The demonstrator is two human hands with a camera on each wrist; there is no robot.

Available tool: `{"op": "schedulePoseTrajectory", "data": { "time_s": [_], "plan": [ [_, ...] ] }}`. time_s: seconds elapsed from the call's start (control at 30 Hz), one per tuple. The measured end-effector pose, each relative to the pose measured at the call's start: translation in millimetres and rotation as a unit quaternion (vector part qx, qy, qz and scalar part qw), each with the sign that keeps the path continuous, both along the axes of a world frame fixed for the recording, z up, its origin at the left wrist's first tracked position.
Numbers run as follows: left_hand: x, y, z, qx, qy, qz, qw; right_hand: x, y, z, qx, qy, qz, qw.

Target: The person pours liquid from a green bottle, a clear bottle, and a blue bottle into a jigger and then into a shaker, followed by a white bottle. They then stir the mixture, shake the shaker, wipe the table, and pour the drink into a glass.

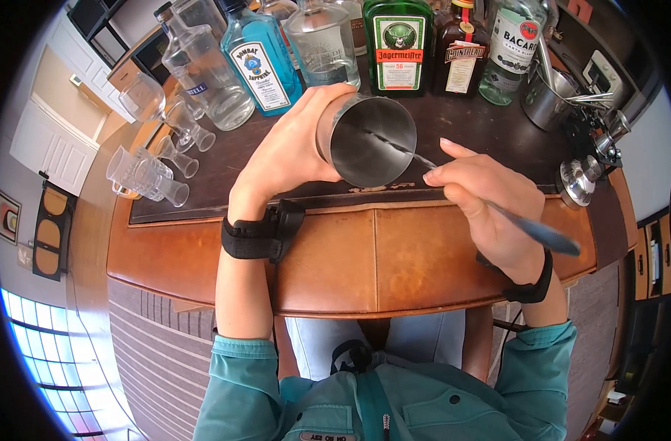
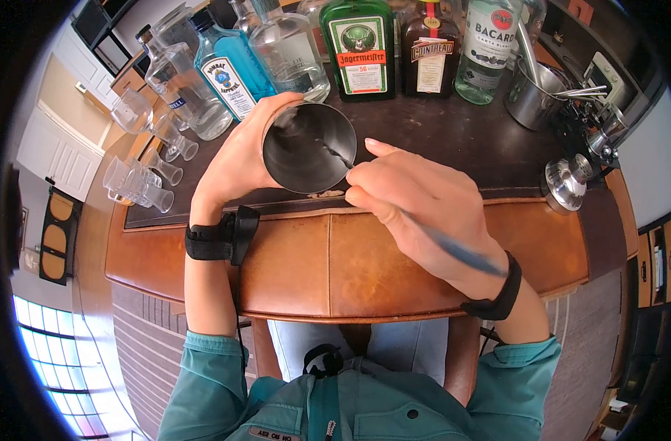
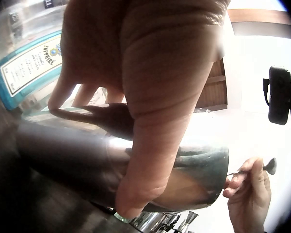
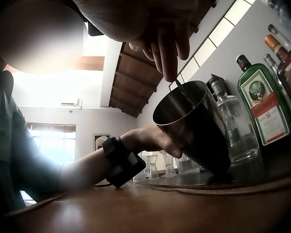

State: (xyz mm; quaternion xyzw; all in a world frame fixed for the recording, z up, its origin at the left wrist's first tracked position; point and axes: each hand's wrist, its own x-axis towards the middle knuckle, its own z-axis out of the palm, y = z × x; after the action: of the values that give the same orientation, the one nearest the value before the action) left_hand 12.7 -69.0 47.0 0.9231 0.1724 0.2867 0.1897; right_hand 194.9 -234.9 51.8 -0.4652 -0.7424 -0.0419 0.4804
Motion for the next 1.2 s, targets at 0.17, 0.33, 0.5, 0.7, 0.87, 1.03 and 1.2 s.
{"op": "schedulePoseTrajectory", "data": {
  "time_s": [0.17,0.33,0.5,0.7,0.87,1.03,1.2],
  "plan": [
    [0.1,0.9,-0.6,0.007,-0.011,-0.003,1.000,0.9,-0.1,-0.2,0.006,-0.010,-0.001,1.000],
    [-0.8,-0.1,0.7,-0.012,0.011,0.003,1.000,0.8,-1.1,0.2,-0.010,0.006,0.005,1.000],
    [0.5,0.2,-0.9,0.003,-0.002,0.001,1.000,1.8,0.0,-1.4,-0.018,0.029,0.016,0.999],
    [0.5,0.4,-1.2,0.010,-0.008,0.000,1.000,1.7,0.6,-2.0,-0.005,0.016,0.004,1.000],
    [0.6,0.2,-0.7,0.008,-0.004,0.001,1.000,-1.2,-2.5,4.8,-0.018,-0.018,0.000,1.000],
    [0.6,-0.9,0.1,0.011,-0.001,0.003,1.000,-1.4,-1.4,4.4,-0.006,0.000,0.012,1.000],
    [0.6,-0.4,-0.1,0.014,-0.004,0.000,1.000,-1.4,-4.2,4.8,-0.019,-0.007,0.003,1.000]
  ]
}}
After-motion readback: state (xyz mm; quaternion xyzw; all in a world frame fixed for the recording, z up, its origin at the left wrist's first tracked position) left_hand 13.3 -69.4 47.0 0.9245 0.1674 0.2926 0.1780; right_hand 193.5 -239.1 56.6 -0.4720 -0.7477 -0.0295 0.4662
